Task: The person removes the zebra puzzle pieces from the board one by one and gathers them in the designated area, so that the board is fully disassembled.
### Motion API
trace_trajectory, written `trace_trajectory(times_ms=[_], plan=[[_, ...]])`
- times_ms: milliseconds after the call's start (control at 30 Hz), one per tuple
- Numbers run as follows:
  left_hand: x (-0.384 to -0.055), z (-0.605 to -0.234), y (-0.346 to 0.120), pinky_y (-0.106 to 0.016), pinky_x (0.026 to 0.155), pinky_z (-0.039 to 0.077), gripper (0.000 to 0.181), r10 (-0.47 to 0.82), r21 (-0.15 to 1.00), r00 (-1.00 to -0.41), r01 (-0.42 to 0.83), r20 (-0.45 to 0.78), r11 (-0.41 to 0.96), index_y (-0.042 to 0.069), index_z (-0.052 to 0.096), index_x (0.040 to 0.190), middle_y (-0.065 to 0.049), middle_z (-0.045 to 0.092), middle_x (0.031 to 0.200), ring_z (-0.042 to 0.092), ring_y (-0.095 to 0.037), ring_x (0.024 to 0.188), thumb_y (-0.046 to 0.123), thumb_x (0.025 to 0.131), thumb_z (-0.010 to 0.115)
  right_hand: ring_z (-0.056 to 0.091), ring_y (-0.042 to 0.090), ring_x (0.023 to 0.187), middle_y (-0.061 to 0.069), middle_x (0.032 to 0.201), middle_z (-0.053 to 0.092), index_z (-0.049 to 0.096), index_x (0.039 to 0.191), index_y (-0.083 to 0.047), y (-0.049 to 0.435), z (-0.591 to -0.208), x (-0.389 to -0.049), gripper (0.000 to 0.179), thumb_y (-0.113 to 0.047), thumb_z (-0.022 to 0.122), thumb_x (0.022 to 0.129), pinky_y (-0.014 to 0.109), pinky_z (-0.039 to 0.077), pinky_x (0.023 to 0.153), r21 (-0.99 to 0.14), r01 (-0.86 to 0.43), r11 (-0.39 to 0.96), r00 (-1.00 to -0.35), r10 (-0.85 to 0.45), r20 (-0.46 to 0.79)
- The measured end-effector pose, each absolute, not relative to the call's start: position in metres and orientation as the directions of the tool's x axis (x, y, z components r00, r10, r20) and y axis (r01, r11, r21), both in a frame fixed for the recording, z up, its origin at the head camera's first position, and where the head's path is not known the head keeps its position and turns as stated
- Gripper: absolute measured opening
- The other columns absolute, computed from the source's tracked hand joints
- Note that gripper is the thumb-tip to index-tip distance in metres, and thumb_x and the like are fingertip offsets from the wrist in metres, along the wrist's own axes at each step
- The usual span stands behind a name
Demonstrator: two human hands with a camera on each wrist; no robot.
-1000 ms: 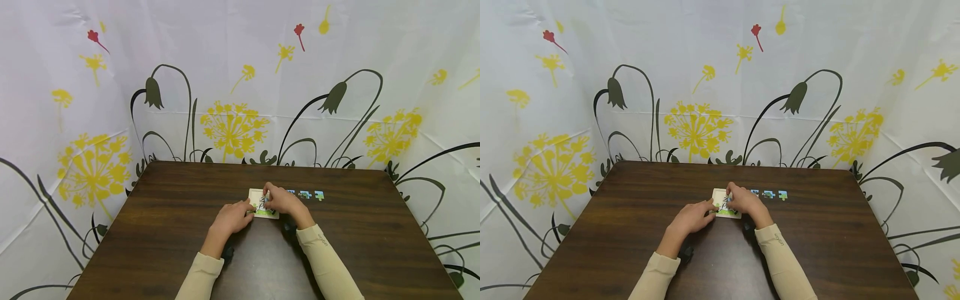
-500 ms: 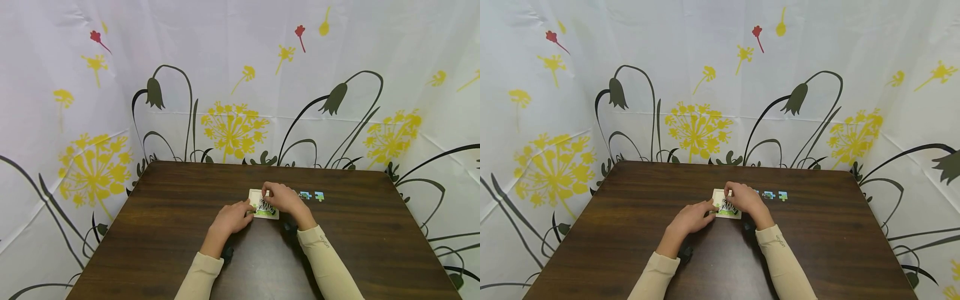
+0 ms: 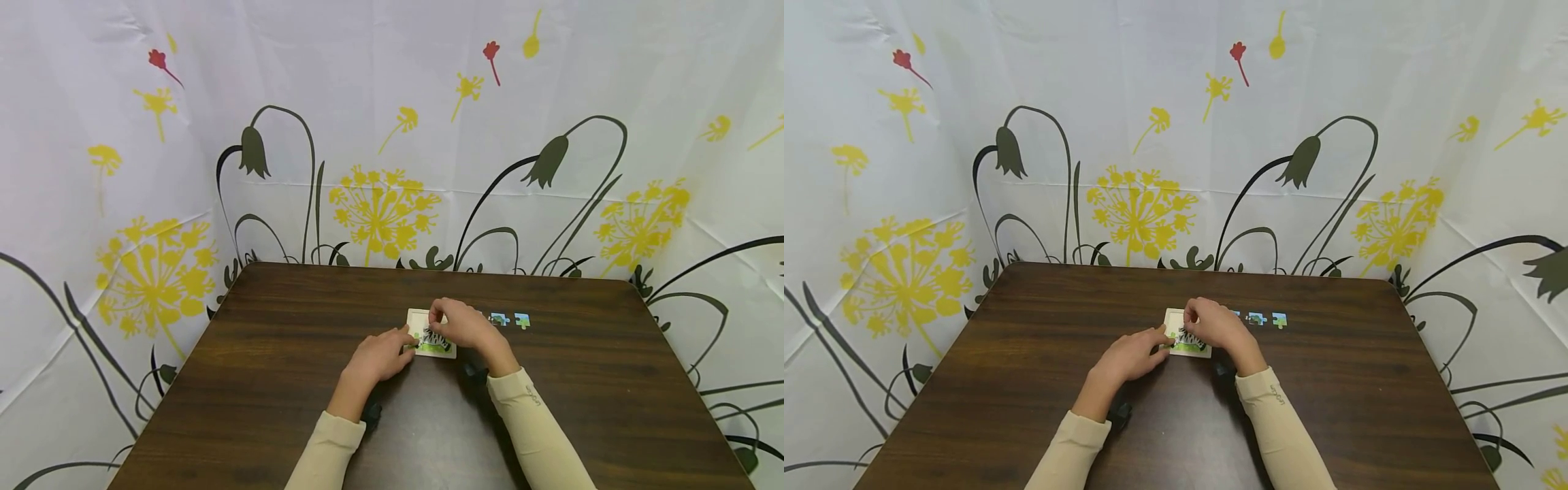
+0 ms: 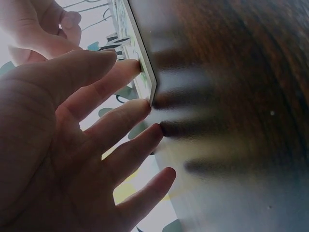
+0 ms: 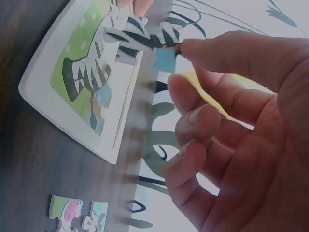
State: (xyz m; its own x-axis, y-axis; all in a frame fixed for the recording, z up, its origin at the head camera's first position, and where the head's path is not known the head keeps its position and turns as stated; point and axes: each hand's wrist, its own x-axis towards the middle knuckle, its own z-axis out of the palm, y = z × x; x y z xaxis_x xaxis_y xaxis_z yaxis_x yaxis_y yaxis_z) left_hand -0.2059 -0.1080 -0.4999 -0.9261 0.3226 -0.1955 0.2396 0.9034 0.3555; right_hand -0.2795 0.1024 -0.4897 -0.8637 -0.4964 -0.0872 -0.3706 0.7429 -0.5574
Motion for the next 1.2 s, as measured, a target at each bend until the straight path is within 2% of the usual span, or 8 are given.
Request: trace_trajectory(times_ms=[300, 467, 567, 633, 767, 933, 1200], plan=[[-0.206, -0.501, -0.108, -0.063, 0.122, 0.041, 0.037, 0.322, 0.364, -0.926, 0.236, -0.196, 0.901, 0.024, 0.07, 0.146, -0.006, 0.045, 0.171, 0.051, -0.031, 0.153, 0.033, 0.112, 0.059, 0.057, 0.015, 0.077, 0.001, 0.098, 0.068, 0.068, 0.098, -0.015, 0.118, -0.479, -0.281, 0.006, -0.018, 0.069, 0.103, 0.031, 0.047, 0.068, -0.636, -0.36, 0.683, -0.855, -0.514, -0.068], [-0.206, -0.502, -0.107, -0.063, 0.123, 0.04, 0.037, 0.317, 0.369, -0.928, 0.23, -0.196, 0.9, 0.025, 0.07, 0.146, -0.006, 0.045, 0.171, 0.049, -0.03, 0.155, 0.033, 0.112, 0.058, 0.057, 0.015, 0.071, 0.005, 0.096, 0.069, 0.068, 0.1, -0.011, 0.138, -0.472, -0.284, 0.005, -0.015, 0.067, 0.103, 0.032, 0.049, 0.067, -0.686, -0.342, 0.643, -0.853, -0.519, -0.06], [-0.205, -0.502, -0.108, -0.063, 0.124, 0.039, 0.037, 0.314, 0.37, -0.93, 0.228, -0.191, 0.901, 0.025, 0.07, 0.146, -0.006, 0.044, 0.171, 0.048, -0.03, 0.155, 0.033, 0.112, 0.058, 0.06, 0.016, 0.074, 0.006, 0.095, 0.07, 0.068, 0.1, -0.008, 0.153, -0.471, -0.287, 0.006, -0.014, 0.066, 0.103, 0.033, 0.051, 0.071, -0.708, -0.337, 0.621, -0.858, -0.512, -0.041], [-0.205, -0.503, -0.108, -0.063, 0.124, 0.039, 0.037, 0.312, 0.37, -0.931, 0.227, -0.189, 0.901, 0.025, 0.07, 0.147, -0.006, 0.044, 0.171, 0.048, -0.03, 0.156, 0.032, 0.112, 0.058, 0.062, 0.016, 0.083, 0.007, 0.096, 0.07, 0.068, 0.101, -0.007, 0.164, -0.472, -0.291, 0.007, -0.013, 0.066, 0.103, 0.033, 0.051, 0.075, -0.709, -0.343, 0.616, -0.863, -0.505, -0.022], [-0.205, -0.503, -0.109, -0.063, 0.124, 0.04, 0.037, 0.311, 0.368, -0.933, 0.229, -0.181, 0.901, 0.024, 0.07, 0.146, -0.006, 0.046, 0.171, 0.049, -0.03, 0.155, 0.032, 0.111, 0.06, 0.062, 0.018, 0.085, 0.009, 0.096, 0.07, 0.068, 0.102, -0.004, 0.189, -0.475, -0.296, 0.009, -0.013, 0.065, 0.105, 0.033, 0.05, 0.076, -0.718, -0.325, 0.616, -0.88, -0.474, -0.008], [-0.206, -0.503, -0.108, -0.063, 0.123, 0.04, 0.036, 0.31, 0.368, -0.935, 0.23, -0.175, 0.901, 0.023, 0.071, 0.145, -0.007, 0.047, 0.17, 0.05, -0.031, 0.154, 0.031, 0.111, 0.061, 0.057, 0.018, 0.083, 0.011, 0.095, 0.068, 0.069, 0.101, 0.0, 0.216, -0.477, -0.296, 0.014, -0.012, 0.063, 0.105, 0.034, 0.047, 0.073, -0.723, -0.279, 0.633, -0.883, -0.464, -0.066], [-0.205, -0.503, -0.107, -0.063, 0.122, 0.041, 0.036, 0.303, 0.378, -0.938, 0.223, -0.167, 0.898, 0.021, 0.071, 0.144, -0.008, 0.048, 0.169, 0.051, -0.031, 0.153, 0.03, 0.11, 0.062, 0.056, 0.017, 0.082, 0.011, 0.094, 0.071, 0.073, 0.098, 0.003, 0.237, -0.489, -0.299, 0.016, -0.01, 0.064, 0.103, 0.033, 0.048, 0.077, -0.665, -0.242, 0.706, -0.872, -0.459, -0.17]])
